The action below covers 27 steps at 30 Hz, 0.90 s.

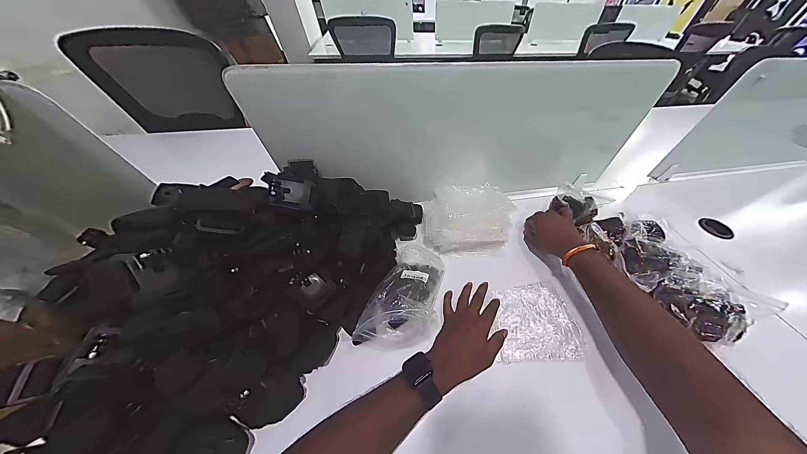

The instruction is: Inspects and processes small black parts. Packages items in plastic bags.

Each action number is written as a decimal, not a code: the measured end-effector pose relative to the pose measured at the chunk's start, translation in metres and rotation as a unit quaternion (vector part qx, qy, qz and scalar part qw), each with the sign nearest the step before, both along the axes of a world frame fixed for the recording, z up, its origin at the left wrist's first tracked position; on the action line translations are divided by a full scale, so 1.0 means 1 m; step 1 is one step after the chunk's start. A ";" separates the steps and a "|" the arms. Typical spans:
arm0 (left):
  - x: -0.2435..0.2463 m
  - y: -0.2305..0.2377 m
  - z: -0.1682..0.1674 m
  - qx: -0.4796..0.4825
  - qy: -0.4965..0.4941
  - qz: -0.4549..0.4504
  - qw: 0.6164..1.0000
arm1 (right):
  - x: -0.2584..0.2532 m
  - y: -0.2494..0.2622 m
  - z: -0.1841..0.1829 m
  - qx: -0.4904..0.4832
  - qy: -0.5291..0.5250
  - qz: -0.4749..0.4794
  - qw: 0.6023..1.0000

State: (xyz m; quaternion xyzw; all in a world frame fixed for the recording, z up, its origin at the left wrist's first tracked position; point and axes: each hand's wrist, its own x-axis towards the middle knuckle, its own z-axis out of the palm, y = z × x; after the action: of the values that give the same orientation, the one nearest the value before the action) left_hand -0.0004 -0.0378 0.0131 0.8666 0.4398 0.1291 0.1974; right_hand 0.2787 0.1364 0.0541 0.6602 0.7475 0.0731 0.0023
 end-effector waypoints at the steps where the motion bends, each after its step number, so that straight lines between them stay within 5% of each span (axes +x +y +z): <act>1: 0.000 0.000 0.000 -0.002 0.001 0.000 1.000 | -0.003 0.001 -0.002 -0.009 -0.011 -0.016 1.000; 8: 0.001 -0.001 -0.001 0.004 0.002 -0.001 1.000 | -0.017 -0.013 -0.006 0.008 -0.045 -0.024 0.999; 11: 0.000 0.000 -0.001 0.003 0.003 0.003 1.000 | 0.008 -0.005 0.017 0.007 0.136 -0.021 0.991; 15: 0.001 0.000 -0.001 0.004 0.004 -0.001 1.000 | 0.041 -0.007 0.059 0.148 0.441 -0.050 0.884; 19: 0.001 -0.001 -0.002 0.010 0.003 0.000 1.000 | 0.049 -0.026 0.104 0.310 0.563 0.017 0.766; 21: 0.001 -0.001 -0.003 0.014 -0.001 0.002 1.000 | 0.042 -0.041 0.119 0.367 0.500 0.052 0.782; 23: 0.001 -0.001 -0.004 0.014 -0.003 0.002 1.000 | 0.029 -0.068 0.122 0.364 0.358 0.060 0.858; 27: -0.001 0.000 -0.001 0.005 -0.009 0.003 1.000 | -0.007 -0.108 0.072 0.147 0.146 0.164 0.964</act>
State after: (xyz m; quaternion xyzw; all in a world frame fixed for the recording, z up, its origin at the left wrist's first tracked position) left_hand -0.0009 -0.0377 0.0116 0.8654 0.4396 0.1394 0.1961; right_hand 0.2718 0.0286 0.1256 0.5251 0.8189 0.0842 -0.2158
